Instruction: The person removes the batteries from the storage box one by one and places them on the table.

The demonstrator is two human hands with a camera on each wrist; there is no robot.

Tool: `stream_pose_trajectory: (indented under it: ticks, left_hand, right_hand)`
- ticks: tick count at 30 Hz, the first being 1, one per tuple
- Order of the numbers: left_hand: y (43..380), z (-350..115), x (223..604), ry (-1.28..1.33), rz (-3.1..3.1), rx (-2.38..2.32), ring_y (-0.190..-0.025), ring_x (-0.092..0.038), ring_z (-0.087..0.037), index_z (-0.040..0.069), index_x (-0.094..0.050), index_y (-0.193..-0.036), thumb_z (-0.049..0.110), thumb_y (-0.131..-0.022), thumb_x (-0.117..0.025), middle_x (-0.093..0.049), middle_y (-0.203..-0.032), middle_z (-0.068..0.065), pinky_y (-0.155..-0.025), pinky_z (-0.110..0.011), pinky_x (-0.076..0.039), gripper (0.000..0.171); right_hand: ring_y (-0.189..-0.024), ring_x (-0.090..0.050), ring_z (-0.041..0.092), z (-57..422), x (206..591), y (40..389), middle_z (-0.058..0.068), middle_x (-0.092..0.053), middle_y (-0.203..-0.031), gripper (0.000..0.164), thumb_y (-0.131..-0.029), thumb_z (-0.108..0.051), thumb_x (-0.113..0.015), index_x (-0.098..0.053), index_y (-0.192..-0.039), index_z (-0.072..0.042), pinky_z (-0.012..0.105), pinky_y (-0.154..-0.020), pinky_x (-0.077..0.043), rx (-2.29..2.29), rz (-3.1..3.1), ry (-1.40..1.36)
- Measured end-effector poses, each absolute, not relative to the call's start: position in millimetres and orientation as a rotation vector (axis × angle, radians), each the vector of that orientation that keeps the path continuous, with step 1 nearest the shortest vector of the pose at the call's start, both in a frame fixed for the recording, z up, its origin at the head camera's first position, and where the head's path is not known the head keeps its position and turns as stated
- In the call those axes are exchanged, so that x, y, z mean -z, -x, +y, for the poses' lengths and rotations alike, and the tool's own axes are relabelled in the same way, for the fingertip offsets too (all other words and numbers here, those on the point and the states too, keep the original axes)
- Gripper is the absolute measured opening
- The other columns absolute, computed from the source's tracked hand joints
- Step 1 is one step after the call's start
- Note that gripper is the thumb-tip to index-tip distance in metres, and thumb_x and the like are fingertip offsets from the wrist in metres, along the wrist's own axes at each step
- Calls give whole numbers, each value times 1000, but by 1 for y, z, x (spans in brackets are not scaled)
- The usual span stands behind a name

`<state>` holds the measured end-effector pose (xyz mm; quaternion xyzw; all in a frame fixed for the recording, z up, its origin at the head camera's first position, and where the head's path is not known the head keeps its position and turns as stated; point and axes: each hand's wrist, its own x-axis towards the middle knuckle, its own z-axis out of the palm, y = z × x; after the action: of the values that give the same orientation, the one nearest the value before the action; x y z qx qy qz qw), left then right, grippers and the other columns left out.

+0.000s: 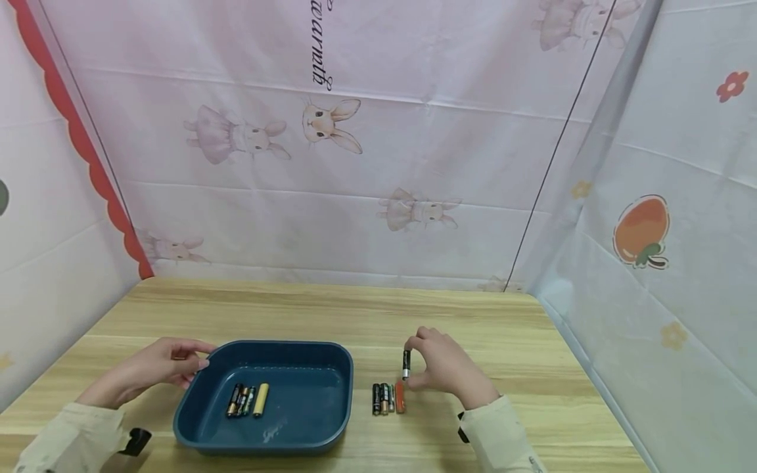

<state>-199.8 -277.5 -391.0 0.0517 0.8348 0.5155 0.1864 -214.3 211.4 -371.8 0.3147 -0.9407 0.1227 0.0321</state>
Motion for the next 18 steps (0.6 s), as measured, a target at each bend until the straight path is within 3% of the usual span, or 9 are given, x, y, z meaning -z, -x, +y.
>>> stream_pose_trajectory:
  ticks: [9, 18]
  left_hand:
    - [200, -278, 392, -128, 2374, -1433, -73, -59, -19, -10, -52, -129, 9, -94, -60, -56, -83, -9, -65, -35, -57, 41]
    - [200, -279, 393, -141, 2367, -1445, -73, -59, -19, -10, -52, -129, 9, -94, -60, -57, -83, -9, -65, -36, -57, 41]
  right_hand:
    - [-79, -50, 16, 219, 382, 215, 4, -57, -97, 45, -70, -20, -82, -67, -110, -5, 35, -67, -47, -427, -2990, -989]
    - [-83, -49, 18, 217, 394, 212, 3, -57, -96, 44, -67, -17, -83, -68, -107, -8, 43, -72, -47, -417, -3123, -962]
